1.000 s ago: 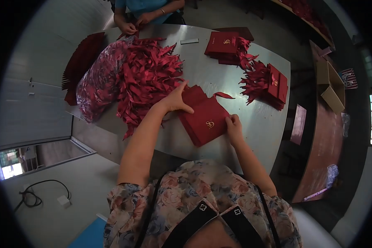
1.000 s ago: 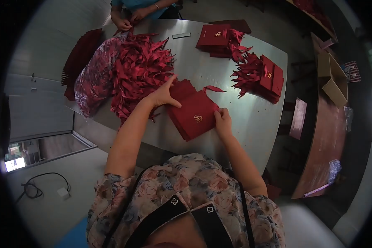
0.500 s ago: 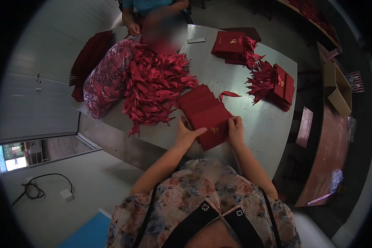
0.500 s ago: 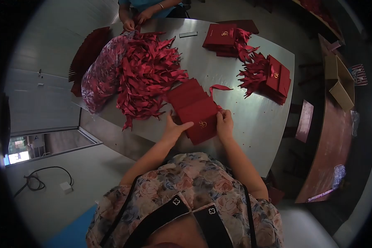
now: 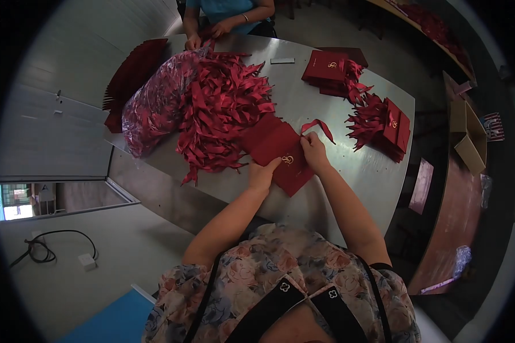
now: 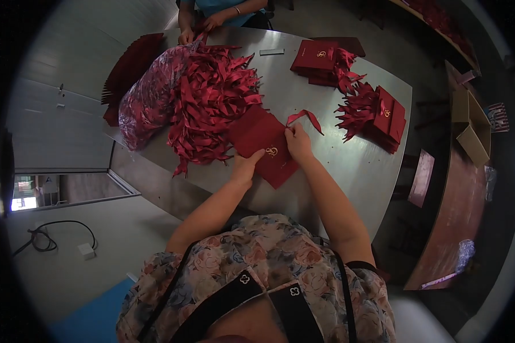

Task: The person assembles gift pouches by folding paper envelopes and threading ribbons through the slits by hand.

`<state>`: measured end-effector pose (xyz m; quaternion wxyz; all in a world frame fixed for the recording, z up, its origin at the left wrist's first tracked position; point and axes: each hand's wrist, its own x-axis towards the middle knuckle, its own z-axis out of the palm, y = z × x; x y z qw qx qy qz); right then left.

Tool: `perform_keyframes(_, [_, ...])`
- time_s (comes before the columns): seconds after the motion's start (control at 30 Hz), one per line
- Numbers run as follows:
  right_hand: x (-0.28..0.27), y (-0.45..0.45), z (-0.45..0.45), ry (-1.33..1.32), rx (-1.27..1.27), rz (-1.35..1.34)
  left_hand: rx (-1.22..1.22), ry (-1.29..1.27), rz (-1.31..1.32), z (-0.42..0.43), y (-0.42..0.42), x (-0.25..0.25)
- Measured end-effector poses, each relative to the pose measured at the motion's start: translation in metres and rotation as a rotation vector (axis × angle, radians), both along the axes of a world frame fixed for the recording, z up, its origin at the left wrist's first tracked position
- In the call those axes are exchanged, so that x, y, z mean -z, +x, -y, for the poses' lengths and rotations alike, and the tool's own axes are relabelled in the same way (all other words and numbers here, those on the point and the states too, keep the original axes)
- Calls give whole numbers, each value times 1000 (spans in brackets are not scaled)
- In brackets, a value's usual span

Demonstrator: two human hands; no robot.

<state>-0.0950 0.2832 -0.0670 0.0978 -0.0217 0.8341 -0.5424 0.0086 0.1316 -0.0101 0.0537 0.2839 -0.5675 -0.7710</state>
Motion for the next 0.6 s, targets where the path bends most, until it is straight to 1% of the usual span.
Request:
perform_keyframes(0.1, [2, -12, 17, -58, 53, 10, -4, 5, 25, 18, -17, 6])
perform_keyframes(0.13, [3, -13, 18, -57, 51, 9, -6, 6, 24, 27, -24, 16])
perform_keyframes(0.17, [4, -13, 18, -90, 74, 55, 8, -86, 78, 38, -32, 25])
perform_keyframes(0.2, [4, -15, 19, -124, 97, 99, 20, -178, 130, 44, -39, 20])
perform_keyframes(0.23, [5, -13, 18, -123, 95, 95, 18, -176, 126, 50, -44, 15])
perform_keyframes(0.3, [6, -3, 12, -198, 80, 191, 110, -162, 74, 58, -50, 6])
perform_keyframes(0.43, [4, 17, 9, -126, 86, 161, 129, -137, 55, 60, -57, 18])
perform_keyframes(0.5, [4, 24, 9, -121, 65, 124, 114, -43, -5, 57, -55, 24])
perform_keyframes(0.53, [4, 26, 8, -124, 71, 123, 120, -46, -6, 56, -53, 25])
perform_keyframes(0.6, [3, 27, 6, -110, 36, 93, 93, 62, -3, 53, -49, 24])
